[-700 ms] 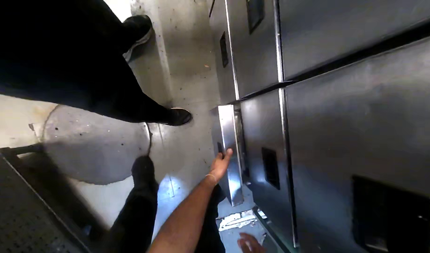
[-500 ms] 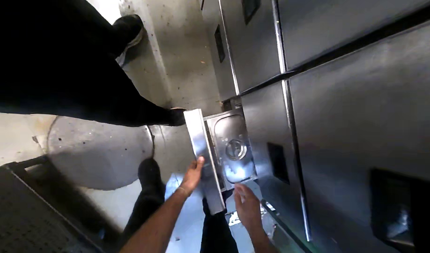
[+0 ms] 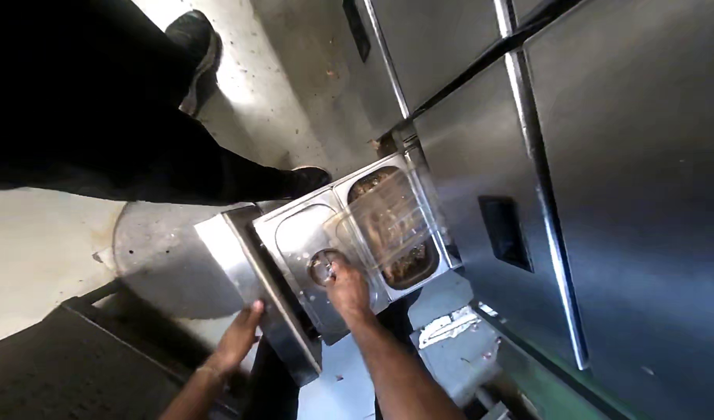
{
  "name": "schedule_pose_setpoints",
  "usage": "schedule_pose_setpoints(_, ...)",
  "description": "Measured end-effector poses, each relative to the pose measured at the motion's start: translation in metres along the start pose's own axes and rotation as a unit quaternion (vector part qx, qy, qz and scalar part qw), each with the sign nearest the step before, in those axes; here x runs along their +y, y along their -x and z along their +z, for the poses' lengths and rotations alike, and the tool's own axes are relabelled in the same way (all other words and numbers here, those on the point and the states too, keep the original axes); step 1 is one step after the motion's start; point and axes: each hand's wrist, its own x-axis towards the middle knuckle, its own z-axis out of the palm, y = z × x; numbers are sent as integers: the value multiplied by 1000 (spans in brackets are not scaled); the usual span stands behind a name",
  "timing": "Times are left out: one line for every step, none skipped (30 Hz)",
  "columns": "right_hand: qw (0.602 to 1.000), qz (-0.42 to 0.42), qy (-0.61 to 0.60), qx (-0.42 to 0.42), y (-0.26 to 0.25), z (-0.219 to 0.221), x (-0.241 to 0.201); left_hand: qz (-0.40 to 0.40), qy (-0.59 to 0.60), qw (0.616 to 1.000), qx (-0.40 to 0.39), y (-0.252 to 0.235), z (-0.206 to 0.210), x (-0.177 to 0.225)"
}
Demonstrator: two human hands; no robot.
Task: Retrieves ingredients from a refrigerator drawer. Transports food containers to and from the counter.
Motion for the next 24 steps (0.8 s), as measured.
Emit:
schedule_pose_setpoints(1000,-4,5,-16,5,4,-1,1,-32,999,8,2,-5,-2)
schedule_pose_setpoints(999,-8,10,-29,10,10,0,8,-50,998,28,3,-8,-5)
schedule_pose_setpoints(999,-7,16,-41,14,17,4,16,-49,997,50,3,-8,-9)
schedule_pose_setpoints(998,-3,24,-49,17,25,9,21,-39,997,63,4,-9,-14)
schedule_pose_setpoints(997,-1,37,-62,20,32,15,22,-32,997,68,5,-10,-18)
schedule_pose_setpoints(996,-4,49,-72,21,39,20,20,-26,997,73,6,-12,-22)
schedule_pose_setpoints(995,-12,60,-75,23,46,25,16,-24,997,75,8,-15,-26)
schedule_pose_setpoints(994,-20,70,-79,26,51,28,12,-25,997,78,9,-16,-29)
schedule_pose_setpoints(993,-25,78,-83,30,56,31,14,-44,995,90,12,-17,-32)
schedule_pose_setpoints(992,-27,86,-88,33,61,32,27,-79,990,114,15,-20,-33)
schedule_pose_setpoints(991,-28,96,-92,35,64,33,57,-119,979,155,19,-21,-30)
schedule_pose_setpoints(989,-32,106,-97,38,67,34,106,-149,961,205,25,-21,-22)
schedule_pose_setpoints(988,-39,114,-99,40,70,37,161,-164,939,255,30,-18,-11)
schedule_pose_setpoints(987,-47,118,-99,42,72,39,215,-173,916,290,33,-13,3)
schedule_pose_setpoints(986,-53,120,-101,44,73,39,259,-180,899,303,34,-6,19)
schedule_pose_setpoints(985,-57,118,-111,46,74,38,292,-190,890,293,33,3,35)
schedule_pose_setpoints(984,-59,113,-125,48,75,38,317,-206,887,265,29,13,51)
schedule_pose_setpoints(982,-60,106,-141,51,75,38,332,-229,887,224,23,25,69)
schedule_pose_setpoints(981,-61,96,-156,55,74,40,346,-252,884,189,18,40,90)
schedule_pose_setpoints(979,-58,84,-174,61,72,43,364,-273,875,162,13,57,112)
schedule_pose_setpoints(976,-55,70,-197,68,69,46,389,-292,862,142,7,74,132)
schedule_pose_setpoints(972,-50,55,-223,76,66,51,415,-314,846,117,-1,91,149)
schedule_pose_setpoints(967,-48,34,-248,83,61,57,434,-353,825,84,-11,105,163)
schedule_pose_setpoints(962,-47,5,-270,91,53,62,448,-404,796,46,-22,117,175)
